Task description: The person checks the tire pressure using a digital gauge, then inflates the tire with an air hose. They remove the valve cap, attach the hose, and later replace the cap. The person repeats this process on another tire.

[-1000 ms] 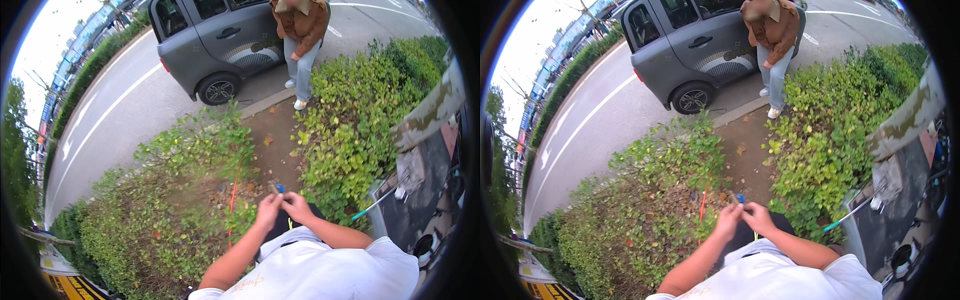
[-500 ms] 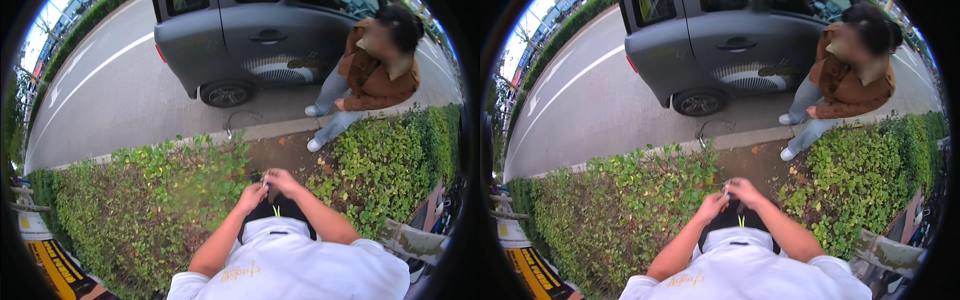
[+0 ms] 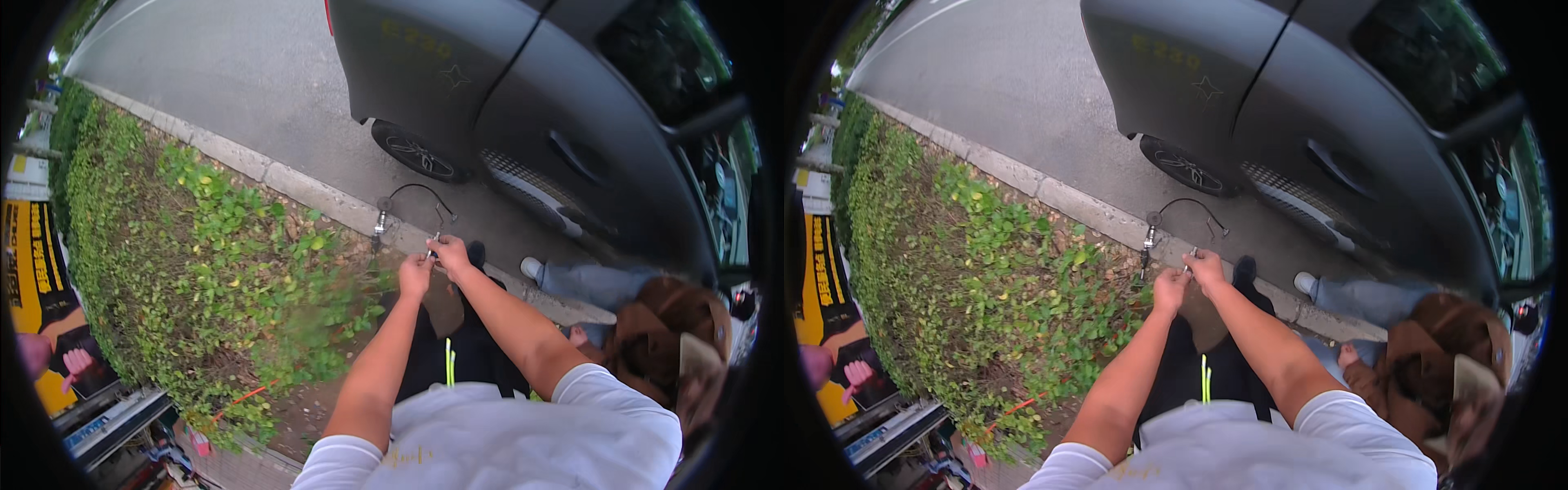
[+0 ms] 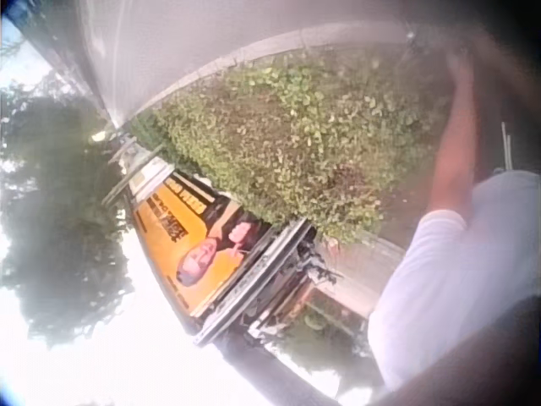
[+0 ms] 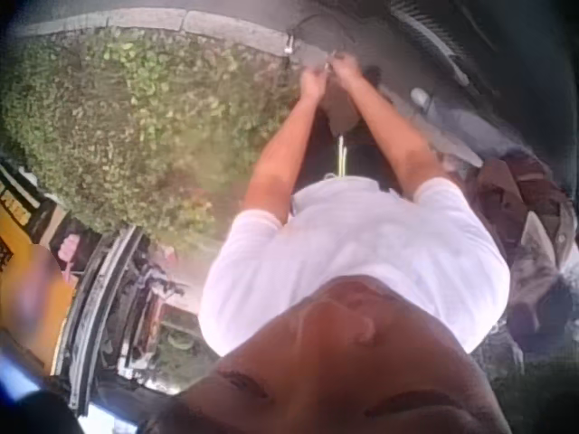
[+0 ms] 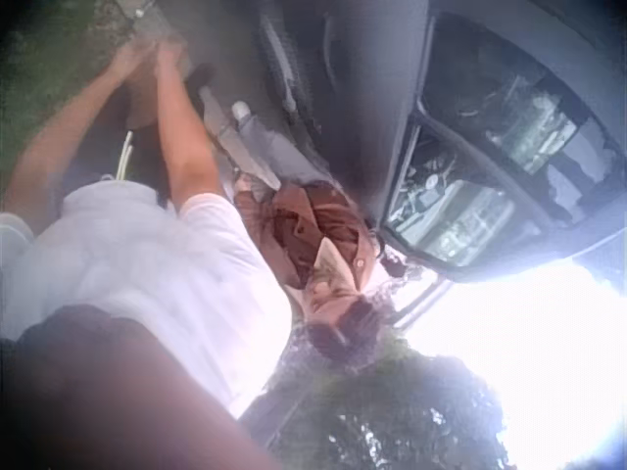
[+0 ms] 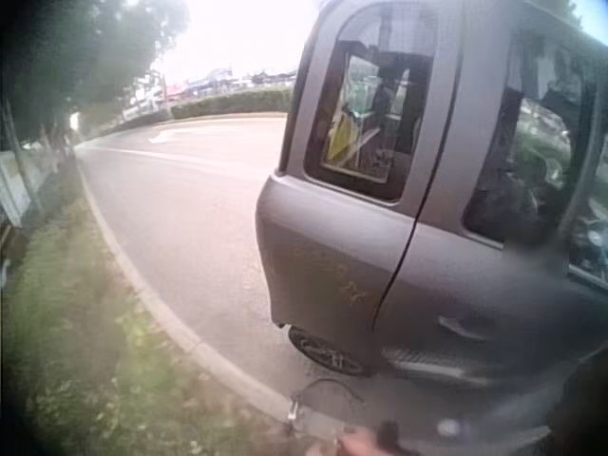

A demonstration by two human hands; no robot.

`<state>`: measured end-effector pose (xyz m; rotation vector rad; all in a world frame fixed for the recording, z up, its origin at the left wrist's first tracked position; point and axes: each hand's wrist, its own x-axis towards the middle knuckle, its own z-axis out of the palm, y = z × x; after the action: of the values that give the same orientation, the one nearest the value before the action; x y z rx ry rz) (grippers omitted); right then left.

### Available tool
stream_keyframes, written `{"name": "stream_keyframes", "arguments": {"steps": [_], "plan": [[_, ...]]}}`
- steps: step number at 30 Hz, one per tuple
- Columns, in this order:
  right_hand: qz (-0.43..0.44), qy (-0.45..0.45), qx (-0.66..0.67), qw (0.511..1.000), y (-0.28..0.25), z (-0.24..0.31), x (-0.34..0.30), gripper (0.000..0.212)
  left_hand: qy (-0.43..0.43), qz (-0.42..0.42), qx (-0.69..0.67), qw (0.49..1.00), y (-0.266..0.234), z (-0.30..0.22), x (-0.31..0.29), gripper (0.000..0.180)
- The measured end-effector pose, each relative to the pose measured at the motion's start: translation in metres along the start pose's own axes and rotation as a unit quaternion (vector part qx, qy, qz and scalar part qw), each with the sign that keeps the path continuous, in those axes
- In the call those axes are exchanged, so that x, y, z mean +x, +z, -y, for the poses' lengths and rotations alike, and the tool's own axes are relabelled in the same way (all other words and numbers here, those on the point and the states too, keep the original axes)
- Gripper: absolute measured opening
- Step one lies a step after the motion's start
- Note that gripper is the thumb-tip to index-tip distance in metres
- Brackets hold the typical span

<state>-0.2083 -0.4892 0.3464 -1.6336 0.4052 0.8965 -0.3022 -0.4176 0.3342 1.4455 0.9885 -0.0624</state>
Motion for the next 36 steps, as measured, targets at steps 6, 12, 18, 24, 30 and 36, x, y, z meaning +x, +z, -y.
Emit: {"name": "stream_keyframes", "arguments": {"steps": [6, 12, 18, 24, 30, 36], "plan": [[0.029, 0.047, 0.047, 0.997, 0.008, -0.022, 0.204, 0.017, 0.001, 0.020, -0.055, 0.998, 0.051, 0.050, 0.185, 0.025], [0.034, -0.061, 0.177, 0.982, 0.037, -0.049, 0.413, 0.009, -0.084, 0.087, -0.250, 0.961, 0.095, 0.107, 0.388, 0.036], [0.082, -0.116, 0.286, 0.948, 0.054, -0.065, 0.500, 0.012, -0.027, 0.096, -0.296, 0.950, 0.122, 0.136, 0.489, 0.040], [0.127, -0.166, 0.314, 0.926, 0.047, -0.072, 0.520, 0.012, 0.013, 0.055, -0.299, 0.952, 0.143, 0.136, 0.495, 0.041], [0.132, -0.176, 0.348, 0.912, 0.045, -0.069, 0.528, 0.013, 0.069, 0.018, -0.281, 0.957, 0.152, 0.131, 0.496, 0.043], [0.137, -0.155, 0.382, 0.901, 0.050, -0.069, 0.531, 0.011, 0.074, 0.021, -0.256, 0.964, 0.144, 0.128, 0.500, 0.043]]}}
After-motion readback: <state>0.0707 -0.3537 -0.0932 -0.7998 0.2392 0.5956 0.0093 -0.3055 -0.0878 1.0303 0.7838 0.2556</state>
